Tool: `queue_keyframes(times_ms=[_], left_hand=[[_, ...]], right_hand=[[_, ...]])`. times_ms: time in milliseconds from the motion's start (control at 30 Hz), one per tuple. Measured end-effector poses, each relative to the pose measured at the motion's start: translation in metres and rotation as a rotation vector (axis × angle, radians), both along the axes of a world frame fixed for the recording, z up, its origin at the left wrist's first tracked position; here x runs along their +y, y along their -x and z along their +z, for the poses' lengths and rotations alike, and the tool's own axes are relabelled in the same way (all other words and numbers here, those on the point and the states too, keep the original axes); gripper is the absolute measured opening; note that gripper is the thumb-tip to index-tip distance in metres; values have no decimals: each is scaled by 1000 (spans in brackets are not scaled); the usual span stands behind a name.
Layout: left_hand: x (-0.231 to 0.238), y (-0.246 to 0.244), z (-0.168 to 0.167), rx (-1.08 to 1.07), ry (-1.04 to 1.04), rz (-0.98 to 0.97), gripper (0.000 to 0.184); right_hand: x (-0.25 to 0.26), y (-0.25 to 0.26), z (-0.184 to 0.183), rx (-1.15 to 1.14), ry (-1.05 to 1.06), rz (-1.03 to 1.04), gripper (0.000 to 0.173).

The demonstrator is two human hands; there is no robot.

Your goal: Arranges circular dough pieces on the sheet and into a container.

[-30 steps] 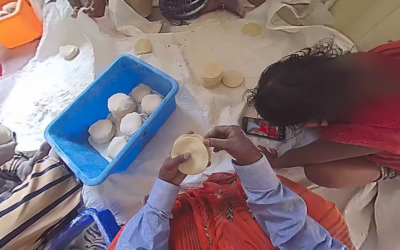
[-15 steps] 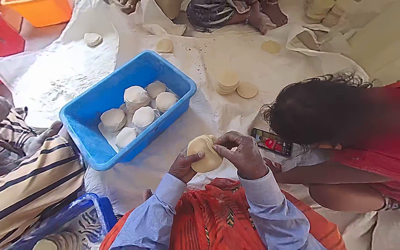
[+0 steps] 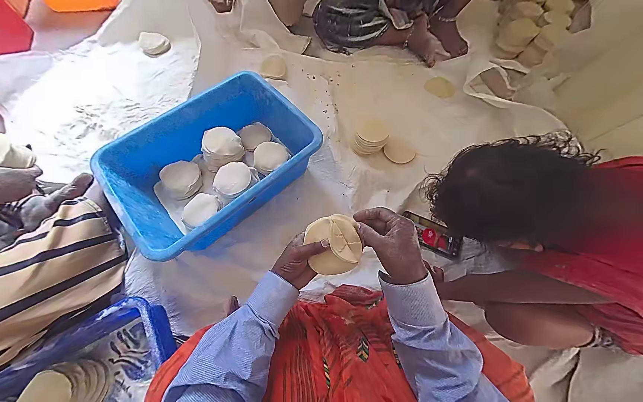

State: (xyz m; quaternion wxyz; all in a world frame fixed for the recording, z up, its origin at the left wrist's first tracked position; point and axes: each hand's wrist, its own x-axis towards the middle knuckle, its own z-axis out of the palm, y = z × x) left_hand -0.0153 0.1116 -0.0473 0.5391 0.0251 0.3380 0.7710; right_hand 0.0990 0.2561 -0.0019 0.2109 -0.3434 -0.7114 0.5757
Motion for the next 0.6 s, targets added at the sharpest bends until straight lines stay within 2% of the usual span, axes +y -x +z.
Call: queue_keyframes(times_ms=[133, 267, 600], left_hand=[[1, -2, 6, -8, 25, 17, 25], [0, -2, 4, -16, -11, 15, 27], [-1, -3, 9, -31, -65, 28, 28]], right_hand=[[1, 1, -1, 1, 27, 8, 24], [0, 1, 0, 12, 25, 0, 24], [-10, 1, 8, 110, -119, 12, 23]])
